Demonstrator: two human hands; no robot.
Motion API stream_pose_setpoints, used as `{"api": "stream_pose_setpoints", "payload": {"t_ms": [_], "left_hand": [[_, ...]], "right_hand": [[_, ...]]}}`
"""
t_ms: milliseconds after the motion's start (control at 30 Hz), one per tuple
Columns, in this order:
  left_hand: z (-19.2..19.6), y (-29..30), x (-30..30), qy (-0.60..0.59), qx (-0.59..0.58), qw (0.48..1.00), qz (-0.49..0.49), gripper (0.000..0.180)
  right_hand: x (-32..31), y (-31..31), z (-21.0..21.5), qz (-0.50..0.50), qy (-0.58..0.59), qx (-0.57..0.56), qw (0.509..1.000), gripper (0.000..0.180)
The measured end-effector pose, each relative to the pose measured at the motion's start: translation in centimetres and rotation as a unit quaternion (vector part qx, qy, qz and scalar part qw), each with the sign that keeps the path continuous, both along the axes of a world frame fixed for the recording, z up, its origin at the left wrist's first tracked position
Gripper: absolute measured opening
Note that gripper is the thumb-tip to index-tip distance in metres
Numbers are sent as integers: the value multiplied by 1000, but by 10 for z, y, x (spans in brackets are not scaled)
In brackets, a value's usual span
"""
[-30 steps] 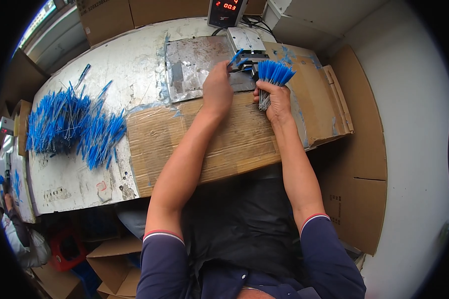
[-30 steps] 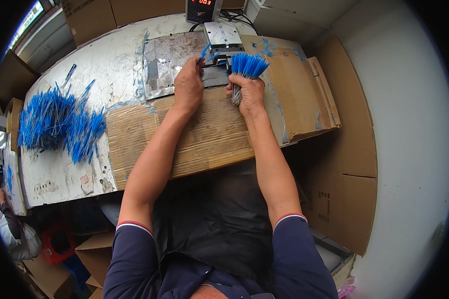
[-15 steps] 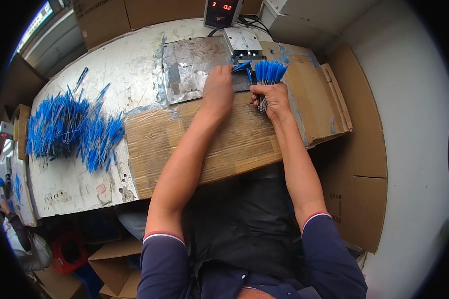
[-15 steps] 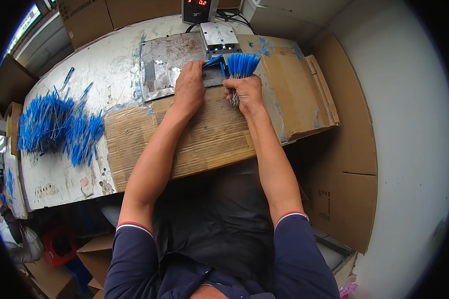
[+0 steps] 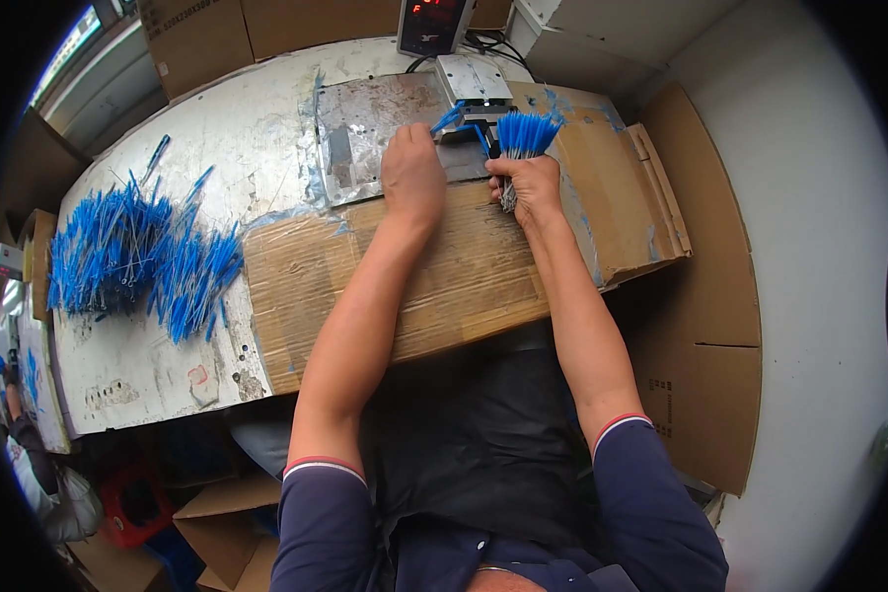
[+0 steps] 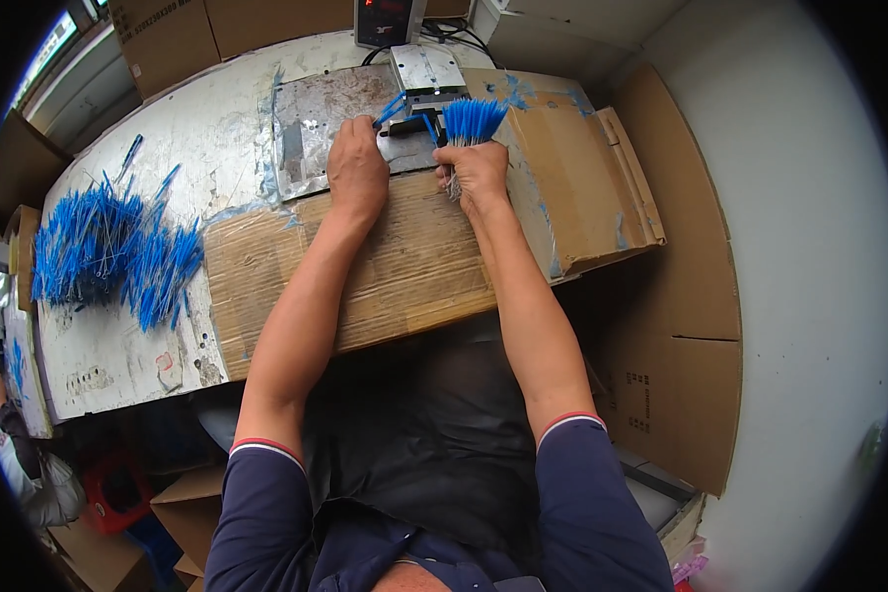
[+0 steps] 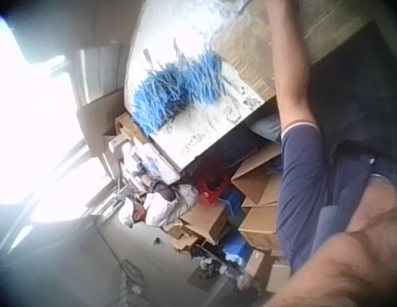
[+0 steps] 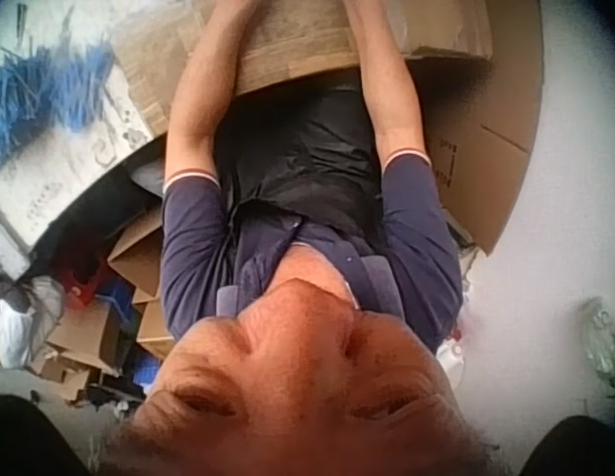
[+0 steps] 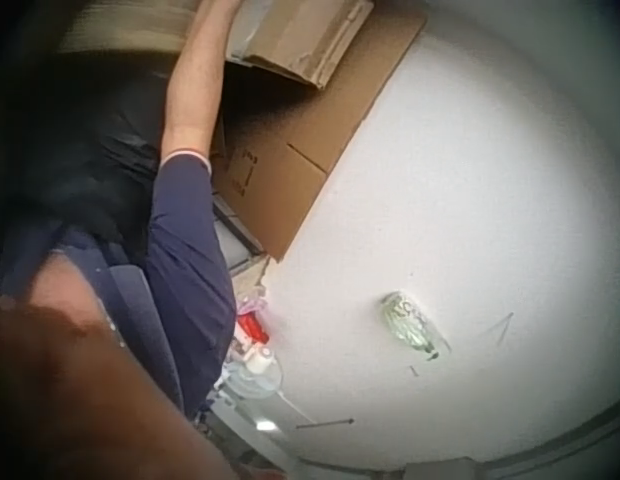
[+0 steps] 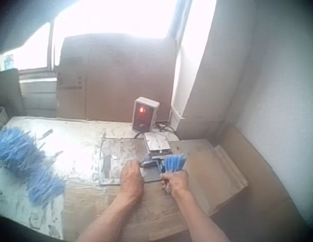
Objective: Manually bundle and insert blue bristles into a machine for crimping or assembly.
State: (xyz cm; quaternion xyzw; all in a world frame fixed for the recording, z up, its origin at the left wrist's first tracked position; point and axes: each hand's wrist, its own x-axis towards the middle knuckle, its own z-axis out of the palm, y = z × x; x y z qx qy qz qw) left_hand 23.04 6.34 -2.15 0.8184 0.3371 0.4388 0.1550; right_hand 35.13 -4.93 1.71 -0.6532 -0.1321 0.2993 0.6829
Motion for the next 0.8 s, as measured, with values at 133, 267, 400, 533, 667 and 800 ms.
{"api": "stream_pose_setpoints", "payload": {"t_ms": [133,267,400,533,667,800], "left_hand": [[4,7,-8,49,32,997,55,16],[3,20,-15,1,23,997,72,11],[6,14,-13,2,-8,998,55,14],[7,8,-10,-43,45,998,19,12],[6,2,-5,-88,74,993,-29,8],[7,-4,-6,-38,13,999,-35,8]], "right_hand": [[-3,-2,-3,-18,2,17,1000,10],[-2,0,-5,-27,1,16,1000,11],[1,2,-8,-32,-2,13,999,10],[-4,4,-5,-35,-12,-2,999,12],[-4,4,-2,-24,-10,1,1000,11],[-4,-7,2,-6,35,69,997,10]]}}
